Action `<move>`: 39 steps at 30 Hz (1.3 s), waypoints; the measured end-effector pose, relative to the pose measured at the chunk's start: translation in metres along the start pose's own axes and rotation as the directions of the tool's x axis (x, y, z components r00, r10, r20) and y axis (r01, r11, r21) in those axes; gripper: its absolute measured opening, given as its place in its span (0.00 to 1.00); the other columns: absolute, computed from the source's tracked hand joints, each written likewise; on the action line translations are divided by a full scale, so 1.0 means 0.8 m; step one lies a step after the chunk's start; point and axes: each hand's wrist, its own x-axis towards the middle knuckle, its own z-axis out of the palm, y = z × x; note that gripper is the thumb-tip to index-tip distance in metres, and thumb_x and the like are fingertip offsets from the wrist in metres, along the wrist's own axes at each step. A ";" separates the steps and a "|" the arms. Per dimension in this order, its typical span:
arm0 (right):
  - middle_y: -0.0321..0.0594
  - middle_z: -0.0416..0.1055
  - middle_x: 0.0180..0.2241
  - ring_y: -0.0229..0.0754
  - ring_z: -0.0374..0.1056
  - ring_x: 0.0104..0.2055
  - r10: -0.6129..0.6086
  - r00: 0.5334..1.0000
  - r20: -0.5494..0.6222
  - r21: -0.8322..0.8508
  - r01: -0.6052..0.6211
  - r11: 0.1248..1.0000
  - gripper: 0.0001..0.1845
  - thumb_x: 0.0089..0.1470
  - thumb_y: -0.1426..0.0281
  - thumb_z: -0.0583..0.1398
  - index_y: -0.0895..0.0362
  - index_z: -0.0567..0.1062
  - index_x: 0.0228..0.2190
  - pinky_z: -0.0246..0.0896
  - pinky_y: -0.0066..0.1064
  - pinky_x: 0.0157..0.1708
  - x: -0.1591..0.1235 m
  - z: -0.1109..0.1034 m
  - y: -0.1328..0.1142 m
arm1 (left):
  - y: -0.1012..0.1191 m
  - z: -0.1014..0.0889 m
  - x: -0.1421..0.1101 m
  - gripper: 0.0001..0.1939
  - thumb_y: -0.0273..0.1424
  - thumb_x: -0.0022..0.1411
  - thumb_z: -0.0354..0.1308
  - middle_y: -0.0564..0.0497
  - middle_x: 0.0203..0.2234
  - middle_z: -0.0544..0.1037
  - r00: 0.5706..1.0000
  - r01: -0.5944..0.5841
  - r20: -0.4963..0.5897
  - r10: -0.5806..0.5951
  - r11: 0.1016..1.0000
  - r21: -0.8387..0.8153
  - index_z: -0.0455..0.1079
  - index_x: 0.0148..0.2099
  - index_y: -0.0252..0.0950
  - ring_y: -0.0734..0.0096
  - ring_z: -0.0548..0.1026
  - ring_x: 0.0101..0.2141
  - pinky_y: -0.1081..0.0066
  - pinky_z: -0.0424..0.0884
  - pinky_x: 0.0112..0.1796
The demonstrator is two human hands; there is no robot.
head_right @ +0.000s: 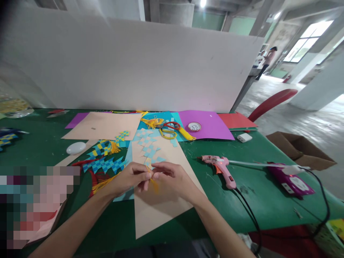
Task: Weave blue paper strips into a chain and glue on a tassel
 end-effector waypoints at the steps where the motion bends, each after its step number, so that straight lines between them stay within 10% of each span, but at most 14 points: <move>1: 0.41 0.75 0.41 0.41 0.70 0.44 -0.013 1.000 0.016 0.017 0.012 1.000 0.18 0.52 0.64 0.62 0.55 0.73 0.45 0.63 0.34 0.46 0.000 0.003 0.000 | -0.001 0.000 0.000 0.17 0.41 0.58 0.59 0.52 0.16 0.72 1.000 0.013 0.009 -0.013 1.000 -0.029 0.74 0.28 0.30 0.81 0.67 0.16 0.80 0.61 0.18; 9: 0.35 0.72 0.26 0.36 0.67 0.30 -0.040 0.989 -0.144 -0.126 0.022 0.992 0.03 0.49 0.71 0.60 0.58 0.75 0.28 0.61 0.26 0.32 0.001 0.029 0.000 | -0.007 0.001 0.002 0.18 0.43 0.58 0.60 0.55 0.13 0.71 0.999 0.030 0.022 -0.028 0.995 -0.092 0.75 0.37 0.30 0.84 0.62 0.10 0.81 0.57 0.13; 15: 0.35 0.72 0.24 0.37 0.66 0.28 0.079 0.971 -0.223 -0.193 -0.124 0.973 0.05 0.48 0.69 0.60 0.57 0.75 0.24 0.60 0.26 0.29 -0.019 0.031 0.012 | -0.006 -0.003 0.008 0.18 0.43 0.59 0.58 0.55 0.16 0.71 0.974 -0.048 -0.228 0.013 0.987 -0.150 0.74 0.38 0.31 0.83 0.63 0.13 0.79 0.57 0.16; 20: 0.35 0.70 0.23 0.37 0.64 0.26 -0.028 0.962 -0.272 -0.466 -0.106 0.879 0.09 0.52 0.66 0.59 0.56 0.74 0.23 0.57 0.27 0.26 -0.048 0.026 0.025 | -0.014 -0.013 0.015 0.17 0.43 0.62 0.53 0.51 0.23 0.75 0.897 -0.092 -0.406 0.173 0.973 0.211 0.73 0.39 0.34 0.75 0.70 0.23 0.74 0.66 0.26; 24: 0.36 0.68 0.23 0.38 0.63 0.28 -0.180 0.953 -0.245 -0.642 -0.020 0.767 0.09 0.54 0.70 0.58 0.55 0.71 0.23 0.55 0.29 0.29 -0.056 0.021 0.023 | -0.023 -0.020 0.018 0.16 0.44 0.59 0.57 0.47 0.40 0.78 0.905 -0.191 -0.101 0.412 0.608 0.771 0.74 0.42 0.38 0.59 0.72 0.45 0.61 0.65 0.48; 27: 0.36 0.67 0.23 0.38 0.63 0.28 -0.215 0.945 -0.245 -0.660 0.000 0.751 0.08 0.55 0.71 0.57 0.55 0.71 0.24 0.55 0.29 0.29 -0.055 0.020 0.012 | -0.028 -0.021 0.019 0.24 0.48 0.56 0.59 0.44 0.50 0.73 0.913 -0.253 0.072 0.402 0.418 0.872 0.72 0.49 0.38 0.54 0.67 0.53 0.55 0.60 0.54; 39: 0.36 0.67 0.23 0.40 0.62 0.28 -0.113 0.969 -0.218 -0.761 -0.096 0.642 0.07 0.54 0.72 0.57 0.55 0.73 0.26 0.55 0.30 0.29 -0.055 0.031 0.027 | -0.041 -0.026 0.019 0.19 0.44 0.63 0.53 0.47 0.48 0.76 0.897 -0.275 0.091 0.431 0.385 0.881 0.72 0.50 0.39 0.61 0.70 0.52 0.60 0.61 0.55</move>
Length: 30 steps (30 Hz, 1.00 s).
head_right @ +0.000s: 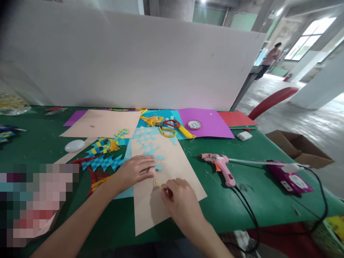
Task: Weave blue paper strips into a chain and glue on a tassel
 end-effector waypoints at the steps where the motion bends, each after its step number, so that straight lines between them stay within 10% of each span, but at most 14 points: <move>1: 0.37 0.68 0.24 0.40 0.63 0.29 -0.023 1.000 -0.009 -0.023 0.023 0.999 0.06 0.54 0.73 0.57 0.55 0.73 0.27 0.55 0.32 0.31 -0.001 0.000 0.000 | 0.001 -0.001 0.000 0.19 0.44 0.63 0.53 0.47 0.48 0.76 1.000 0.004 -0.006 -0.004 1.000 -0.017 0.72 0.49 0.39 0.61 0.71 0.51 0.60 0.61 0.55; 16: 0.42 0.74 0.35 0.46 0.69 0.38 0.017 0.871 -0.491 -0.281 -0.176 0.944 0.12 0.58 0.61 0.54 0.54 0.74 0.35 0.60 0.35 0.38 -0.048 -0.073 0.095 | 0.001 -0.005 0.001 0.21 0.46 0.63 0.52 0.45 0.46 0.77 1.000 -0.022 0.008 0.022 0.999 0.049 0.72 0.49 0.36 0.58 0.73 0.48 0.61 0.67 0.50; 30: 0.46 0.70 0.37 0.50 0.62 0.39 0.034 0.824 -0.565 -0.467 -0.353 0.811 0.22 0.57 0.54 0.49 0.57 0.71 0.40 0.58 0.40 0.40 -0.057 -0.088 0.147 | -0.005 -0.001 0.000 0.17 0.42 0.66 0.48 0.50 0.40 0.80 0.983 -0.136 -0.103 0.155 0.976 0.167 0.74 0.40 0.37 0.68 0.77 0.42 0.67 0.72 0.44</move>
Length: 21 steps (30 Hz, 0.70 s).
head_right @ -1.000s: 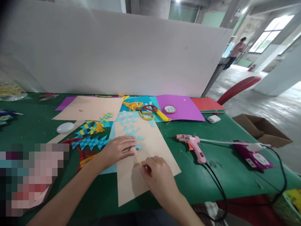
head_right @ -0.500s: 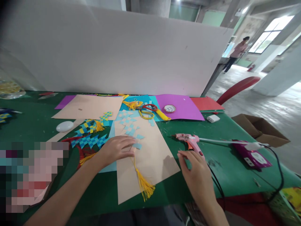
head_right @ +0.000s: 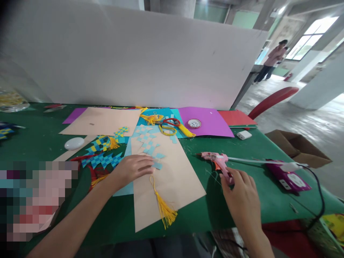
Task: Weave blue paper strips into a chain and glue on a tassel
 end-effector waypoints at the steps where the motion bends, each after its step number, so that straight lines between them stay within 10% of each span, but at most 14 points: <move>1: 0.47 0.70 0.37 0.51 0.62 0.39 0.000 1.000 0.003 -0.007 0.000 1.000 0.23 0.57 0.54 0.49 0.57 0.71 0.41 0.59 0.40 0.40 0.000 0.002 0.002 | 0.000 -0.001 0.000 0.17 0.41 0.67 0.48 0.50 0.40 0.80 1.000 -0.006 -0.003 0.006 1.000 0.005 0.74 0.40 0.37 0.68 0.77 0.42 0.68 0.72 0.44; 9: 0.48 0.68 0.38 0.52 0.63 0.39 -0.012 1.000 0.014 0.004 0.012 1.000 0.24 0.56 0.54 0.49 0.58 0.69 0.44 0.59 0.41 0.41 -0.002 0.014 0.009 | -0.007 0.001 0.000 0.30 0.54 0.57 0.52 0.43 0.52 0.73 0.999 -0.040 0.025 0.039 0.999 0.037 0.70 0.51 0.35 0.58 0.68 0.55 0.59 0.67 0.53; 21: 0.49 0.69 0.37 0.52 0.63 0.39 -0.016 1.000 -0.001 -0.025 0.016 1.000 0.30 0.57 0.48 0.47 0.60 0.67 0.45 0.58 0.42 0.42 -0.005 0.029 0.018 | -0.004 0.001 -0.003 0.19 0.41 0.68 0.46 0.48 0.44 0.78 1.000 -0.001 0.017 0.000 0.999 0.053 0.73 0.46 0.36 0.66 0.76 0.44 0.66 0.72 0.46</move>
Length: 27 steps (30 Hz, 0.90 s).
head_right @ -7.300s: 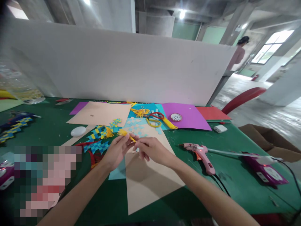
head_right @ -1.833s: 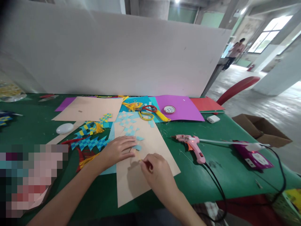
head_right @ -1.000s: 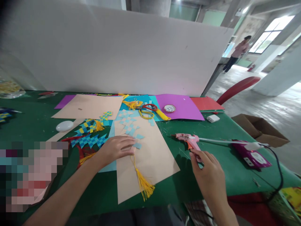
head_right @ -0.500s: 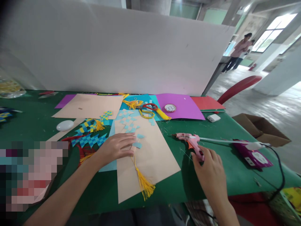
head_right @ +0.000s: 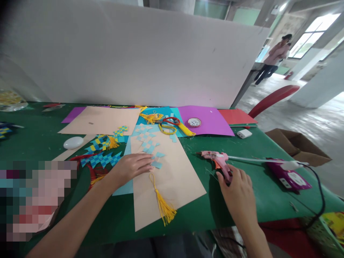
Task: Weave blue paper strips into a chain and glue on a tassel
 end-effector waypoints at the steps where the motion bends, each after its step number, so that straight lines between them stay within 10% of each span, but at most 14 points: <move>1: 0.50 0.69 0.36 0.53 0.63 0.39 0.003 1.000 -0.001 -0.019 -0.003 1.000 0.32 0.56 0.46 0.46 0.61 0.68 0.45 0.58 0.42 0.42 0.000 0.003 0.001 | 0.001 0.000 0.001 0.18 0.39 0.69 0.45 0.48 0.43 0.78 1.000 -0.008 -0.004 0.008 1.000 -0.003 0.74 0.44 0.36 0.67 0.76 0.44 0.66 0.72 0.46; 11: 0.54 0.67 0.34 0.55 0.61 0.39 0.050 0.998 0.038 -0.197 -0.042 0.980 0.33 0.55 0.46 0.46 0.63 0.69 0.39 0.56 0.43 0.41 0.010 0.018 -0.006 | 0.006 0.003 0.005 0.11 0.34 0.67 0.48 0.49 0.37 0.76 0.967 0.253 0.045 -0.251 0.916 -0.312 0.71 0.40 0.38 0.70 0.73 0.39 0.70 0.70 0.39; 20: 0.46 0.72 0.31 0.50 0.66 0.29 0.360 0.922 0.142 -0.082 -0.351 0.933 0.25 0.50 0.52 0.55 0.58 0.66 0.41 0.55 0.35 0.27 0.027 -0.014 -0.048 | 0.008 -0.009 0.014 0.12 0.36 0.64 0.51 0.50 0.31 0.76 0.901 0.397 0.057 -0.430 0.764 -0.509 0.72 0.33 0.36 0.71 0.74 0.33 0.73 0.71 0.34; 27: 0.42 0.72 0.31 0.47 0.68 0.27 0.186 0.968 0.167 0.044 -0.196 0.980 0.20 0.50 0.55 0.56 0.55 0.65 0.40 0.50 0.31 0.23 0.027 -0.035 -0.113 | 0.002 -0.003 0.013 0.11 0.36 0.61 0.53 0.51 0.30 0.77 0.848 0.446 0.065 -0.525 0.643 -0.622 0.71 0.31 0.36 0.71 0.75 0.32 0.72 0.73 0.36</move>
